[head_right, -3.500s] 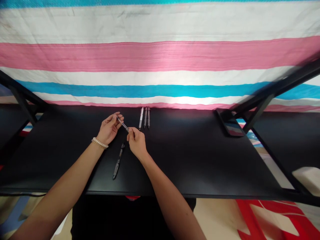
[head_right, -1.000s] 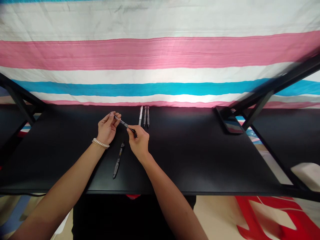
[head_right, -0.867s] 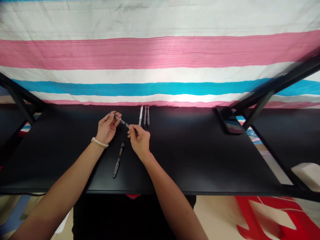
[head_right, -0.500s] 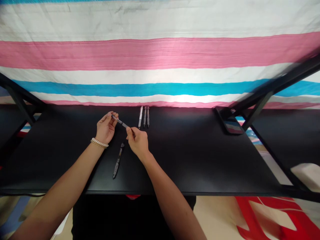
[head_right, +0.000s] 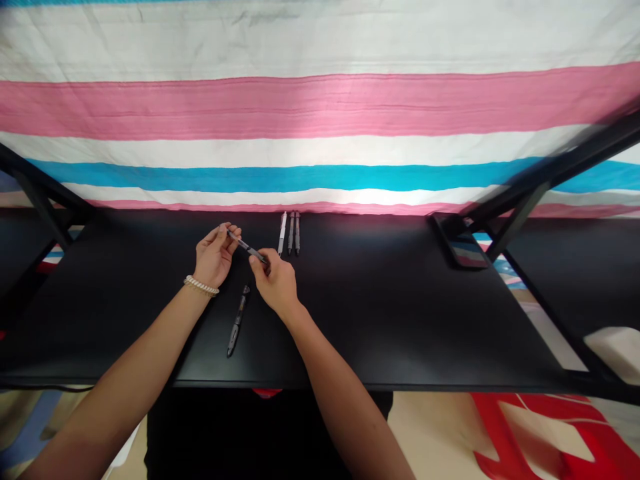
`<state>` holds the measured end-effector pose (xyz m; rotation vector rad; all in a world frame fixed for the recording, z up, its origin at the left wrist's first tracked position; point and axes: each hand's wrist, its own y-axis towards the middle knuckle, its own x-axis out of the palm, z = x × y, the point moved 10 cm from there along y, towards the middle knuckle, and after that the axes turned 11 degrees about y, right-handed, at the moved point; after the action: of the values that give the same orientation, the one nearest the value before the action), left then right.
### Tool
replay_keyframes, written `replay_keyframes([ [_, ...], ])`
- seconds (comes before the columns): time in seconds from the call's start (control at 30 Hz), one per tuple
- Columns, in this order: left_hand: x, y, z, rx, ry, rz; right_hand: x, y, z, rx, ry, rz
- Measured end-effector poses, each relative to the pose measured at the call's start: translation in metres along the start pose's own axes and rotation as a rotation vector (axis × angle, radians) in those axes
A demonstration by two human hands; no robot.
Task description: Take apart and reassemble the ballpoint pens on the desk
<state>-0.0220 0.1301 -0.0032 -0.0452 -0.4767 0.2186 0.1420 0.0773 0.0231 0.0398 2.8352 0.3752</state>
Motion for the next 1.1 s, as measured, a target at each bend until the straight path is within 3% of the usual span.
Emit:
replay_keyframes([
  [0.37,0.012,0.001,-0.005,-0.108,-0.103,-0.153,0.012,0.0,0.013,0.172,0.217,-0.117],
  [0.5,0.018,-0.004,-0.006,-0.185,-0.155,-0.163,0.017,-0.001,0.008,0.119,0.078,-0.156],
  [0.63,0.042,-0.024,-0.011,-0.352,-0.267,-0.309,0.025,-0.006,-0.004,0.016,-0.165,-0.193],
  [0.7,0.045,-0.03,-0.009,-0.375,-0.322,-0.334,0.029,-0.008,-0.007,-0.002,-0.18,-0.222],
  [0.97,0.011,-0.014,0.001,-0.3,-0.412,-0.148,0.002,-0.004,-0.01,-0.036,-0.014,-0.017],
  [1.1,0.007,-0.013,0.004,-0.278,-0.43,-0.127,-0.004,-0.004,-0.007,-0.04,0.044,0.021],
])
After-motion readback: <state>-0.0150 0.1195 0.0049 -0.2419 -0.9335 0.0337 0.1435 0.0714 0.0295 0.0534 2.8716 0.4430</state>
